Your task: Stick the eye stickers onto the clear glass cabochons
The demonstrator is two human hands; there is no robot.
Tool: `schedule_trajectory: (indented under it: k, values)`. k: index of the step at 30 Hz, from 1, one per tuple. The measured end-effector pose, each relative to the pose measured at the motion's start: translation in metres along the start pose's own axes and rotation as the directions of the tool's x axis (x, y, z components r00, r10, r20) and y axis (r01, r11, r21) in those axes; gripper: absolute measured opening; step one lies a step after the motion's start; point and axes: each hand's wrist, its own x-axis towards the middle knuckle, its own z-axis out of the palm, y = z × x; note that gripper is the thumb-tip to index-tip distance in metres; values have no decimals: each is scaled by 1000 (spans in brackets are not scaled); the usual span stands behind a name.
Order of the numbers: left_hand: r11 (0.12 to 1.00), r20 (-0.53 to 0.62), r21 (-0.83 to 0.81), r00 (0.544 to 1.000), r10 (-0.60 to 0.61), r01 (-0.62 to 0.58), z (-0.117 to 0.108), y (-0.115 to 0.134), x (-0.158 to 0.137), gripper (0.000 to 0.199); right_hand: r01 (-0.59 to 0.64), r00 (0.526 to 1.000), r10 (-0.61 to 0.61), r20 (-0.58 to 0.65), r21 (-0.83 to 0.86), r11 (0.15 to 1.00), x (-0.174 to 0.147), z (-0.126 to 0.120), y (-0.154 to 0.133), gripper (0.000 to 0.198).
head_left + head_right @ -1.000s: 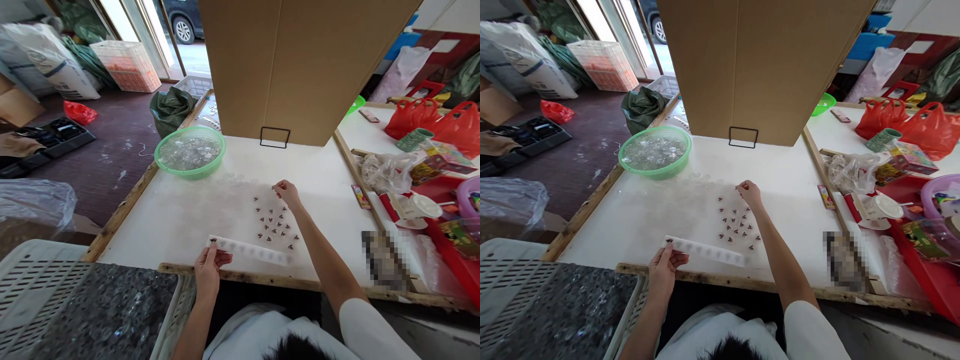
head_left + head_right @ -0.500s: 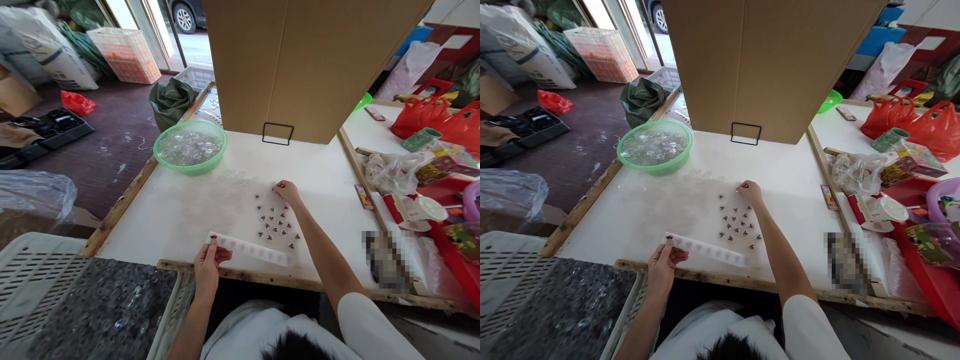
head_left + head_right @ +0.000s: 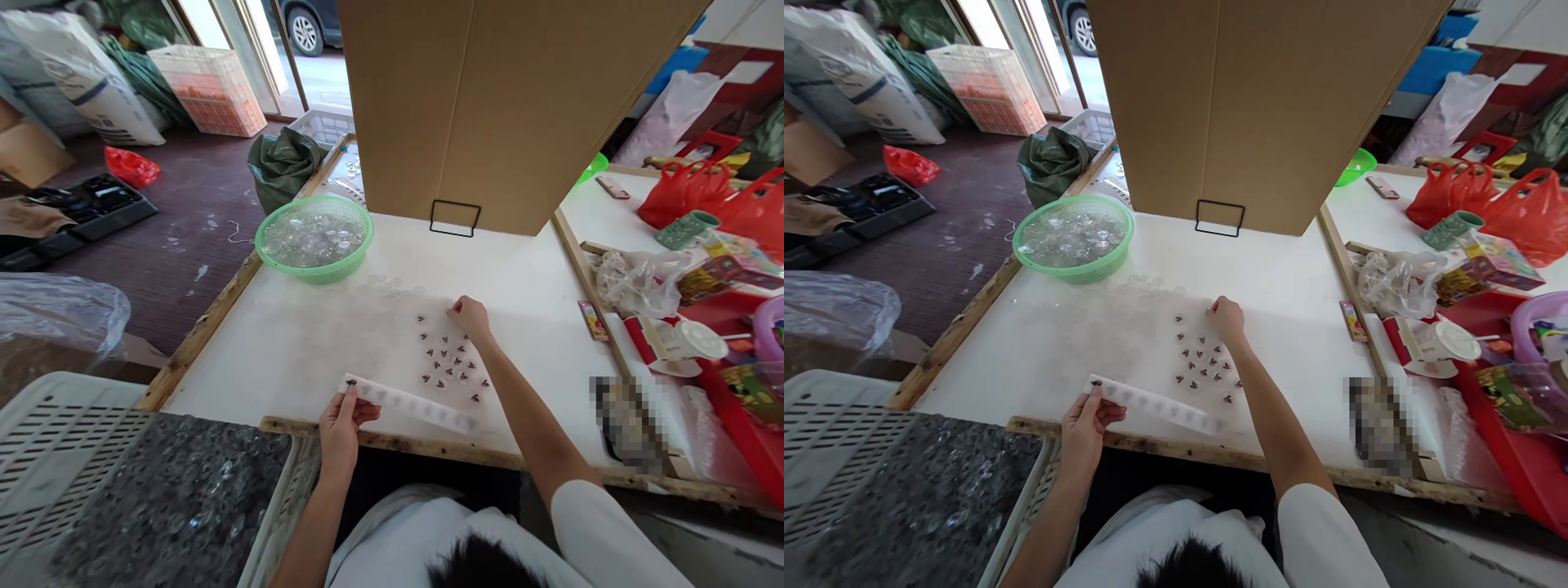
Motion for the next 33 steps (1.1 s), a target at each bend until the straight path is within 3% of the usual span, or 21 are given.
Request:
schedule_trajectory:
  k: [6, 16, 20, 26, 30, 33]
  values:
    - [1000, -3, -30, 1000, 1, -1, 1, -1, -2, 36, 28, 999, -27, 21, -22, 999, -7, -2, 7, 22]
    - [1000, 11, -15, 1000, 2, -1, 1, -2, -1, 35, 36, 999, -34, 28, -58, 998, -5, -6, 14, 14]
    - [1000, 0, -25, 1000, -9, 9, 3, -1, 1, 35, 16, 1000, -15, 12, -62, 998, -1, -8, 16, 32]
    - [999, 1, -44, 1000, -5, 5, -1, -2, -1, 35, 89, 989, -82, 126, -50, 995, -13, -15, 17, 3]
    - [999, 9, -49, 1000, -4, 4, -3, -4, -3, 34, 142, 981, -138, 136, -16, 990, -23, -23, 4, 8]
    - [999, -1, -45, 1000, -6, 6, -2, -3, -2, 35, 222, 964, -226, 136, 48, 974, -37, -21, -23, 13]
